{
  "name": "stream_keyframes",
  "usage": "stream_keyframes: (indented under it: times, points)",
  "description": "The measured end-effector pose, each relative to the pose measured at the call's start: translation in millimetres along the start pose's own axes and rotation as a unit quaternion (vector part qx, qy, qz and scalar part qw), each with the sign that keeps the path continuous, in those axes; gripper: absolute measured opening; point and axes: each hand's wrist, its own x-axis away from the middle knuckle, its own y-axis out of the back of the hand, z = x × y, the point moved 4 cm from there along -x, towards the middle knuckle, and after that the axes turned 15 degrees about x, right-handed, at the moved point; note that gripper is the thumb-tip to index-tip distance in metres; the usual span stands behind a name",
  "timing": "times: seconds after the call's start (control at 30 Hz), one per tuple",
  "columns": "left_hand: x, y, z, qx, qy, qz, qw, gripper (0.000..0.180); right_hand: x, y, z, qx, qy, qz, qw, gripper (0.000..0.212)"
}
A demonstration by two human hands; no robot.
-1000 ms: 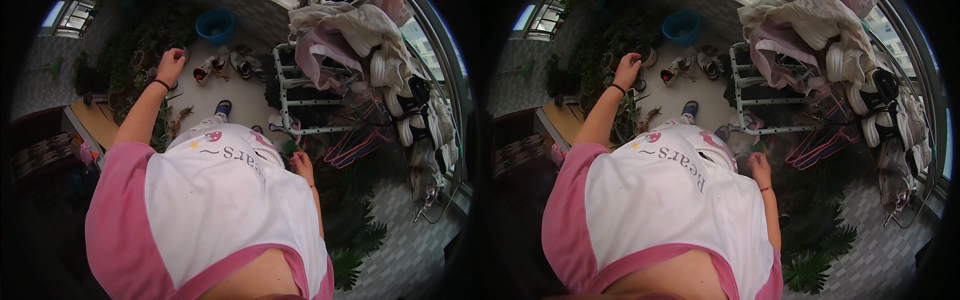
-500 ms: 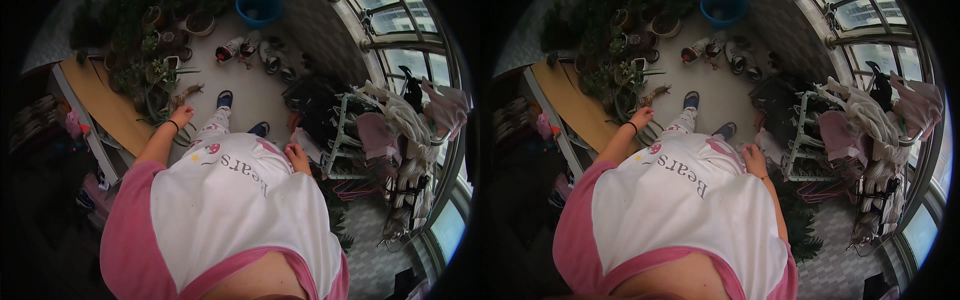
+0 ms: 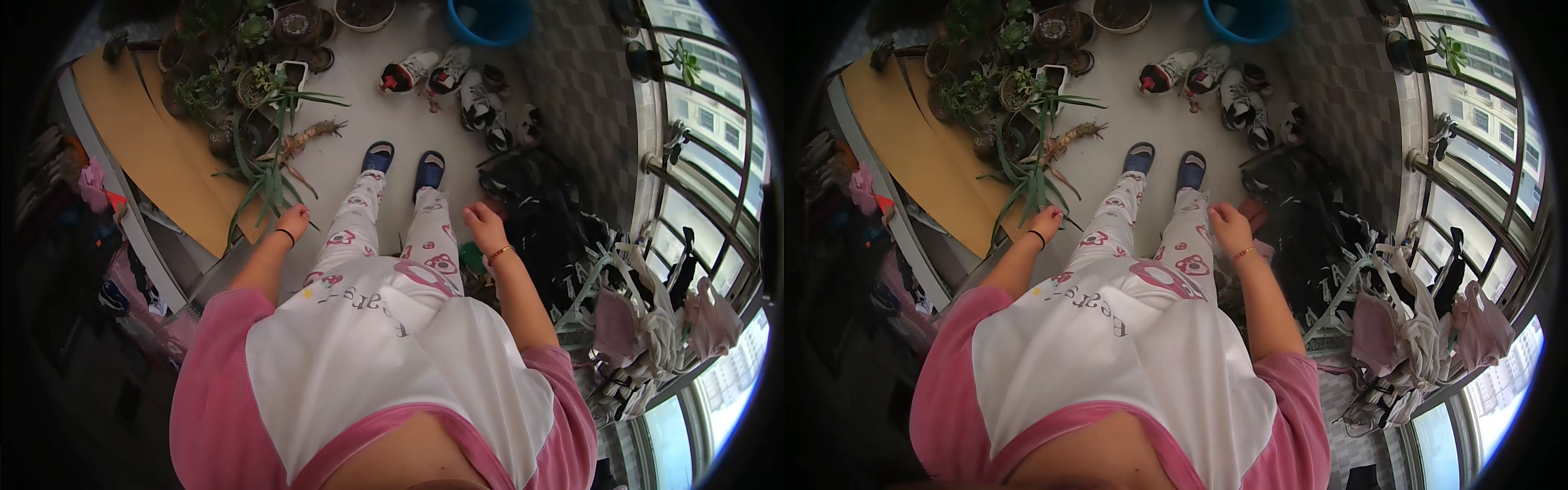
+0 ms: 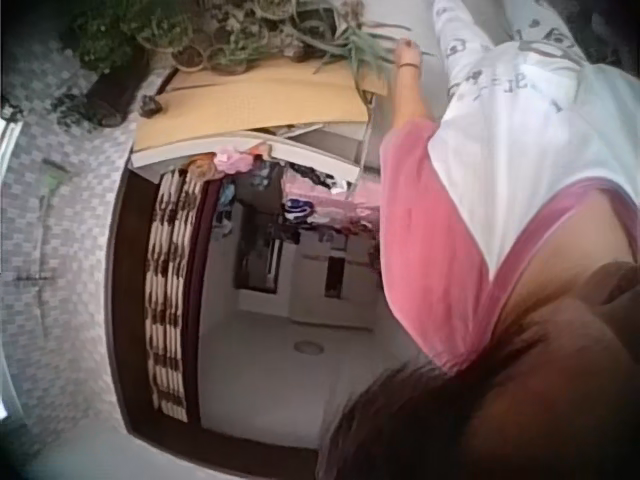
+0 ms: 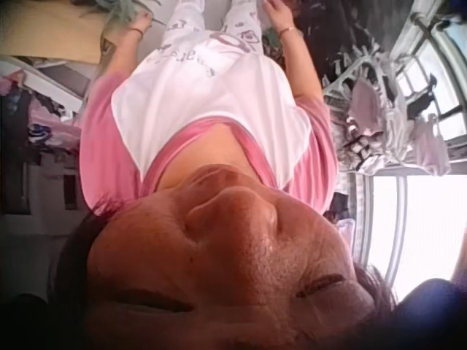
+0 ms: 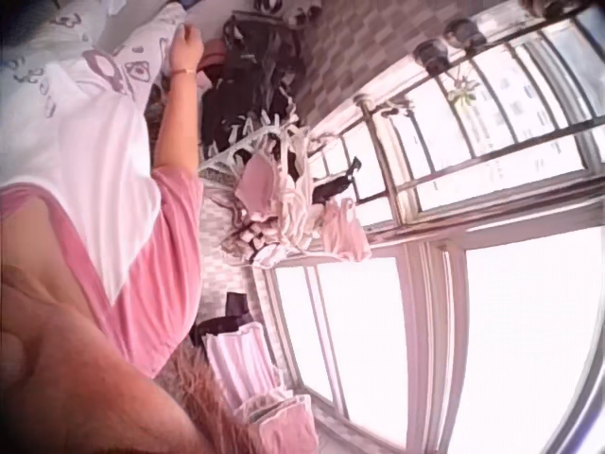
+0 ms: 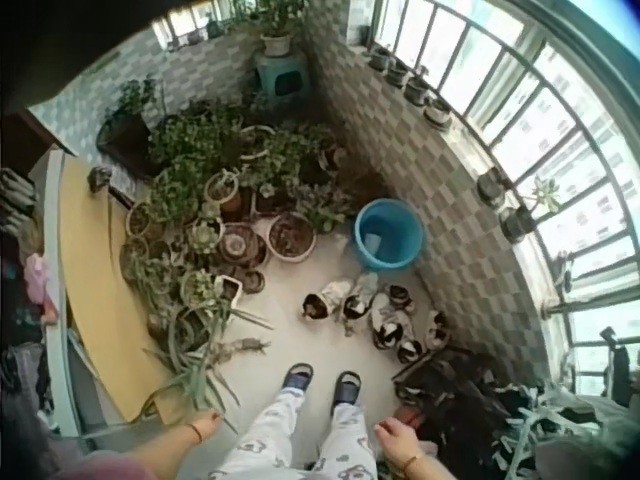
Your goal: The person places clothes and a towel onto hangers, then uses a reacher tool to hang them on a high rack on a balcony before picking up shoes and a bucket.
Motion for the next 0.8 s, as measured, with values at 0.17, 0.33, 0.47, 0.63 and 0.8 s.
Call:
stream_keyframes:
  times: [0.17,0.33,0.47,0.63,0.8]
  points:
    - [-24.1,-69.5,-28.5,0.042,0.012,0.062,0.997,0.021,-150.7,-25.9,2.4,0.169,0.072,0.049,0.982,0.03]
    - [-42.8,-136.5,-71.7,0.186,-0.006,0.083,0.979,0.02,-329.1,-66.9,-11.7,0.226,0.116,0.041,0.966,0.03]
    - [-43.6,-169.2,-71.2,-0.013,-0.141,0.04,0.989,0.026,-428.9,-105.1,-7.2,0.245,0.169,0.069,0.952,0.032]
    - [-41.8,-196.8,-47.0,-0.018,-0.101,0.006,0.995,0.033,-488.1,-178.9,23.8,0.296,0.3,0.049,0.905,0.032]
    - [-47.0,-203.4,-53.0,-0.028,-0.104,0.008,0.994,0.032,-523.6,-242.9,28.8,0.424,0.251,-0.014,0.87,0.066]
